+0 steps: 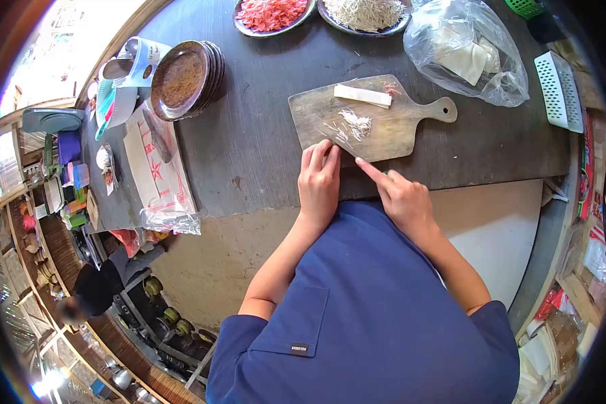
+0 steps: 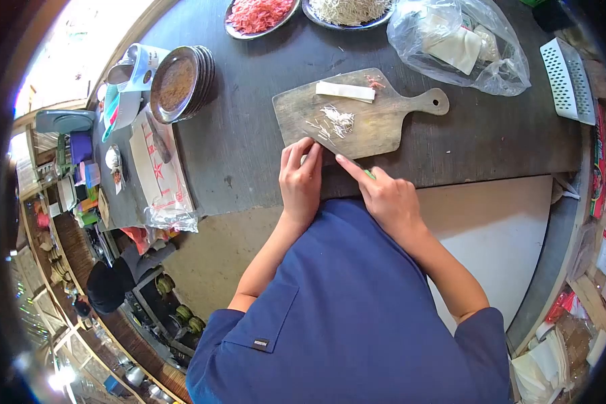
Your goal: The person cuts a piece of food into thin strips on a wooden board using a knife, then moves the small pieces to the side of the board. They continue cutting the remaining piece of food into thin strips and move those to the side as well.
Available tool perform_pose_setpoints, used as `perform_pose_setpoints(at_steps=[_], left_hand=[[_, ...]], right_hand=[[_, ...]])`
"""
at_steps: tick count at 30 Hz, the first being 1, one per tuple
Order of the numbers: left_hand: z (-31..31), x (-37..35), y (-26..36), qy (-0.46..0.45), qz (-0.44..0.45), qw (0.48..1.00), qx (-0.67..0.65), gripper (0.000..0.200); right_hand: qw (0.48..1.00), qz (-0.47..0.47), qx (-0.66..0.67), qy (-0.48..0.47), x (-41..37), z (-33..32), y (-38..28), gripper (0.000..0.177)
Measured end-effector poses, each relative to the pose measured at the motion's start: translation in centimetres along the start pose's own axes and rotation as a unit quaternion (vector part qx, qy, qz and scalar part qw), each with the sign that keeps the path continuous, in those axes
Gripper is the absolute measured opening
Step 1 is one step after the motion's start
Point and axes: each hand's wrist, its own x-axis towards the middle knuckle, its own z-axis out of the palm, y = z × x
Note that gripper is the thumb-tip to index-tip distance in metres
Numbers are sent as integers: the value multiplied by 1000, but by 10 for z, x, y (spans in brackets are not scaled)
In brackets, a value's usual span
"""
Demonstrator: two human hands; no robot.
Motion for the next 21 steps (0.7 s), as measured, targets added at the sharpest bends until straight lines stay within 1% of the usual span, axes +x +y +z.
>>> perform_pose_setpoints(at_steps=[1,3,4,6,10,13,16,18,21], left_hand=[[-1,1,1,1,3,1000,7,26],[0,1,2,5,12,1000,13,26],[1,-2,1,5,9,1000,10,27],[-1,2,-3,9,4,1000,10,27],[0,1,1,3,5,1000,8,25],[0,0,2,8,7,1000,6,24],[0,3,1,17,7,1000,10,24],[0,1,0,19,6,1000,-6,24],[0,-1,1,13,-2,1000,4,25]], right_hand=[[1000,2,0,0,3,5,2,64],[999,-30,5,35,14,14,4,65],[999,-32,6,42,13,11,3,65],[1000,-2,7,3,4,2,0,64],[1000,6,-16,-7,-4,-6,-1,62],[1000,-3,-8,5,4,5,2,62],[998,-38,15,42,15,10,4,64],[1000,-10,11,2,6,4,2,64],[1000,-6,-24,-11,-6,-6,1,62]])
